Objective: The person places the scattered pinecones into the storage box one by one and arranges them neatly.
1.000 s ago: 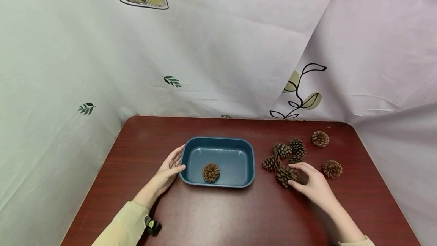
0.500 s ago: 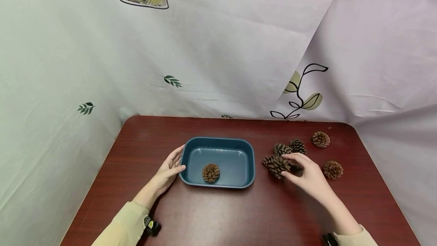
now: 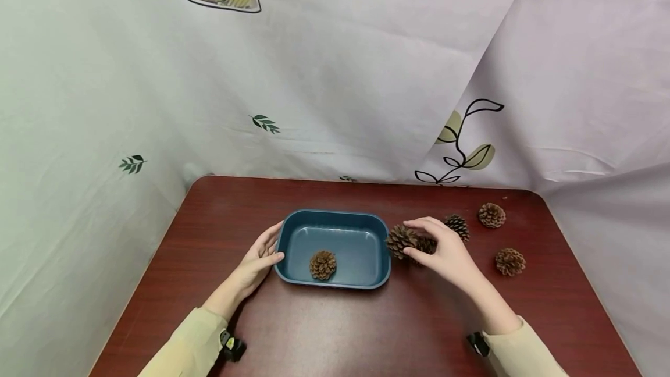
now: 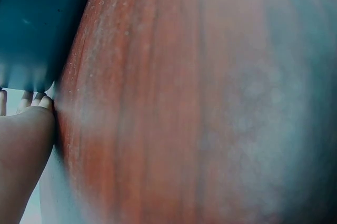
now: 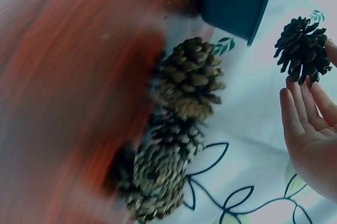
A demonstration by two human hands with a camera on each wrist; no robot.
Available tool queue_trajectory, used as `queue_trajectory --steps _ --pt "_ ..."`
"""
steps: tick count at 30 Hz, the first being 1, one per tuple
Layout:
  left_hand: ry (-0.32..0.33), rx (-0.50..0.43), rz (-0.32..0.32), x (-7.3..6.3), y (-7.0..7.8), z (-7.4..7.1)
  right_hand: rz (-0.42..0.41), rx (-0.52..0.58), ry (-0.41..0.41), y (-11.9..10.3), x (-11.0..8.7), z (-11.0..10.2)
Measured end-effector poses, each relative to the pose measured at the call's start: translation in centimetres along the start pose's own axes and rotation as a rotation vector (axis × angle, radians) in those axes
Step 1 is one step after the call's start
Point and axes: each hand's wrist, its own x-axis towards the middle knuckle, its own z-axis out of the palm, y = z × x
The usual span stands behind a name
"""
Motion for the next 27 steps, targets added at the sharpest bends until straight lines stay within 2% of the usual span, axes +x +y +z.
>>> queue_trajectory --steps 8,17,27 --pt "-0.004 -0.014 0.008 0.0 0.0 0.0 0.002 0.051 -0.066 -1.7 2.0 1.9" --pt "-0.009 -0.010 0.013 0.0 -0.1 -0.1 0.009 0.163 -0.156 -2.8 3.2 4.7" --pt "-0.008 -0.020 0.010 0.0 0.1 0.1 -0.015 0.130 -0.273 -2.9 3.2 7.3"
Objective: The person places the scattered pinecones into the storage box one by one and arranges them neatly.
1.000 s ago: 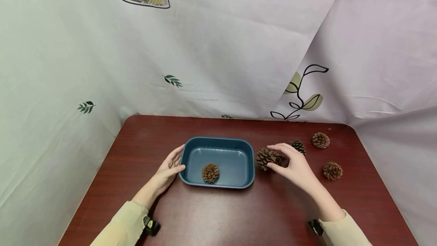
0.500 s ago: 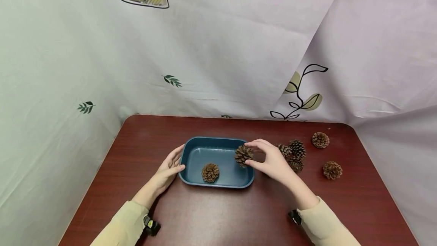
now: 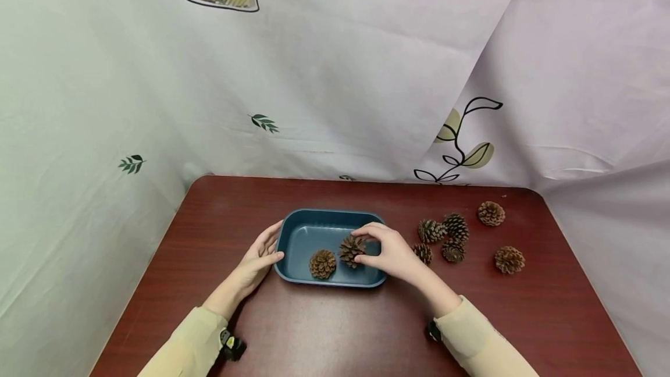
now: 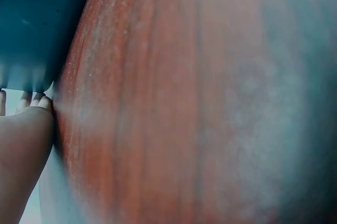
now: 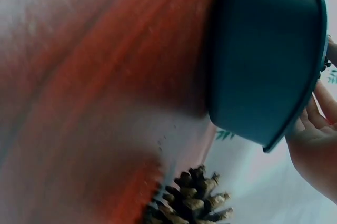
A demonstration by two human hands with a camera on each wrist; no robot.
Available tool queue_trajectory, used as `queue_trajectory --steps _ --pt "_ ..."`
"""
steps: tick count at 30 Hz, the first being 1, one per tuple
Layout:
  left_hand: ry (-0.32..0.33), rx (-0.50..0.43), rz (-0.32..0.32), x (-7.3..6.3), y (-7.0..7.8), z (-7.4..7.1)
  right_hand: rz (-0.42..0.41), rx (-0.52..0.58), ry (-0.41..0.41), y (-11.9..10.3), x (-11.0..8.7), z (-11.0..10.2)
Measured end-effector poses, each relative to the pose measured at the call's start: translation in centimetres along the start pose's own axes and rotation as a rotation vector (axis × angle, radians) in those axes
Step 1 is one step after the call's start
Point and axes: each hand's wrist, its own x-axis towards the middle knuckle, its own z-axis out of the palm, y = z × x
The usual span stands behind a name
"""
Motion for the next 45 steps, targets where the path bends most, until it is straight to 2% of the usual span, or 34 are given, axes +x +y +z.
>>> queue_trajectory --steps 9,16,28,33,45 --pt "0.013 0.020 -0.008 0.1 0.3 0.1 -0.032 -0.199 -0.046 0.0 0.1 1.2" --pt "0.019 0.023 -0.016 0.0 0.3 0.1 -0.047 -0.266 -0.099 -0.3 0.1 1.4" --pt "0.013 0.016 -0.013 -0.1 0.2 0.1 -0.115 -0.387 -0.130 -0.1 -0.1 1.7" --pt "0.010 0.010 -0.004 0.0 0.2 0.1 -0.120 -0.411 -0.135 -0.1 -0.1 1.7" --pt "0.010 0.012 -0.012 -0.1 0.2 0.2 -0.103 -0.385 -0.158 -0.2 -0.3 1.7"
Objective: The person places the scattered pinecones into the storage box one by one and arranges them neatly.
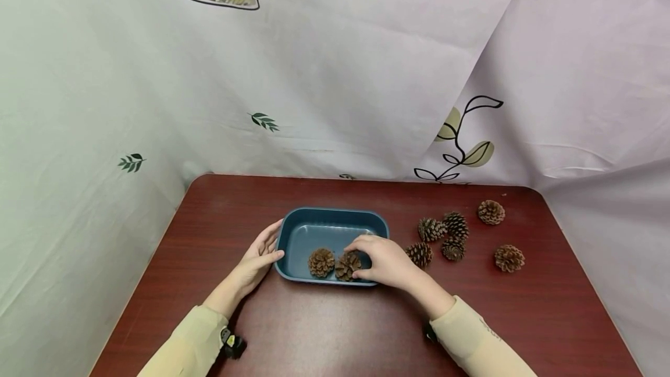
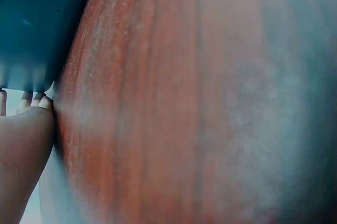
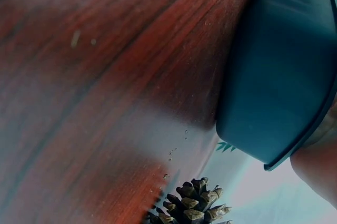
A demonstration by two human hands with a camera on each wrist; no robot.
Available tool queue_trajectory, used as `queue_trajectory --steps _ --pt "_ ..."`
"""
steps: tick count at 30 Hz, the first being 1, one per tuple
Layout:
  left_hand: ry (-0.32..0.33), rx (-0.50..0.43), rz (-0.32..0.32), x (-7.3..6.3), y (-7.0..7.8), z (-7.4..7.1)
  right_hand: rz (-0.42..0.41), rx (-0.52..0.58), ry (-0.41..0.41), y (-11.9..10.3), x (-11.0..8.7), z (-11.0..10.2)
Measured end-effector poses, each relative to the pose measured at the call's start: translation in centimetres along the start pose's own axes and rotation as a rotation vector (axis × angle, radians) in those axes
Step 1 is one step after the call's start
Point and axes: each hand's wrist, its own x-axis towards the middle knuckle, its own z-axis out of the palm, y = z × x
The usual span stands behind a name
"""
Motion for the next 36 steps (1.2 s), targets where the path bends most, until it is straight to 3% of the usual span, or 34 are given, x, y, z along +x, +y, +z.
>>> queue_trajectory --steps 15,36 --pt "0.007 0.005 -0.020 -0.1 -0.1 0.0 0.029 0.110 -0.011 0.0 -0.1 -1.0" --pt "0.009 0.016 -0.011 0.0 0.0 0.0 0.118 0.217 0.228 3.6 -2.7 -5.2"
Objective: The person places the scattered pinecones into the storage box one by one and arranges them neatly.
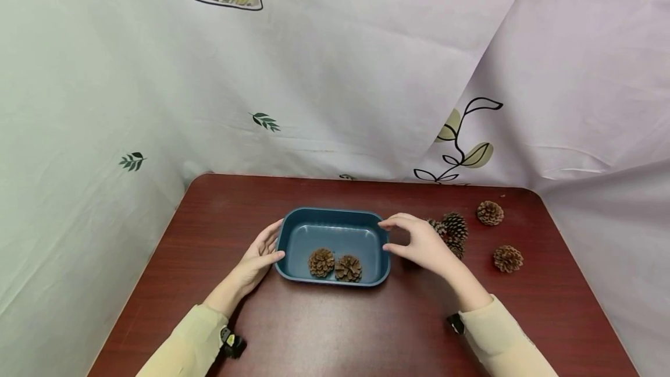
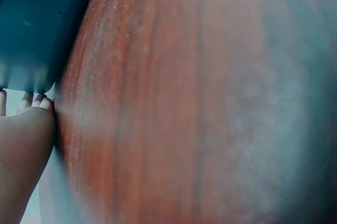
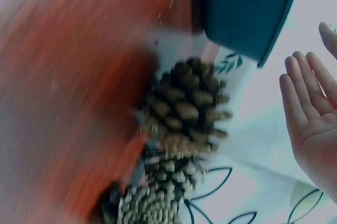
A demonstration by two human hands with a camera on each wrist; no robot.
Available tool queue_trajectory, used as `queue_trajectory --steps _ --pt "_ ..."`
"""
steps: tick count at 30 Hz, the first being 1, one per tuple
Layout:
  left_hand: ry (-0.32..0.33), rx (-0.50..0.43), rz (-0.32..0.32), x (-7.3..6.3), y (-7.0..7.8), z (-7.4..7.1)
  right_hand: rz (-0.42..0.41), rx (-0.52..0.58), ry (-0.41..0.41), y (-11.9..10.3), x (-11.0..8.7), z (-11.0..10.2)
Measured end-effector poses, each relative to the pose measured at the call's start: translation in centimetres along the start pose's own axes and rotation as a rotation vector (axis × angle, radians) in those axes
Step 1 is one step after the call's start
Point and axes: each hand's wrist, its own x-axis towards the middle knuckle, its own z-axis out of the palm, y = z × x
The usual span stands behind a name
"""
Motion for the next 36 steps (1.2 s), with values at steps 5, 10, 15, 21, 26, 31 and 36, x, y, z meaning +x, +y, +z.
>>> queue_trajectory --steps 5,10,15,21,26,31,36 --pt "0.000 0.000 0.001 0.0 0.1 -0.1 0.030 -0.011 0.029 0.9 -0.7 -1.4" --pt "-0.001 0.000 0.007 0.0 0.1 -0.1 0.068 -0.015 0.053 1.9 -1.5 -2.3" --pt "0.001 0.006 0.008 -0.1 0.1 -0.1 0.087 -0.025 0.081 2.9 -2.3 -2.7" --pt "0.000 0.004 0.015 -0.1 0.0 -0.1 0.097 -0.037 0.115 3.9 -3.7 -2.8" --pt "-0.008 -0.006 0.031 -0.1 0.0 -0.1 0.145 -0.029 0.116 4.6 -4.9 -2.6" --pt "-0.015 -0.013 0.053 -0.1 -0.2 -0.1 0.188 -0.060 0.097 5.0 -5.8 -2.5" --pt "-0.018 -0.015 0.060 0.0 -0.3 -0.1 0.212 -0.063 0.082 5.3 -6.3 -2.4"
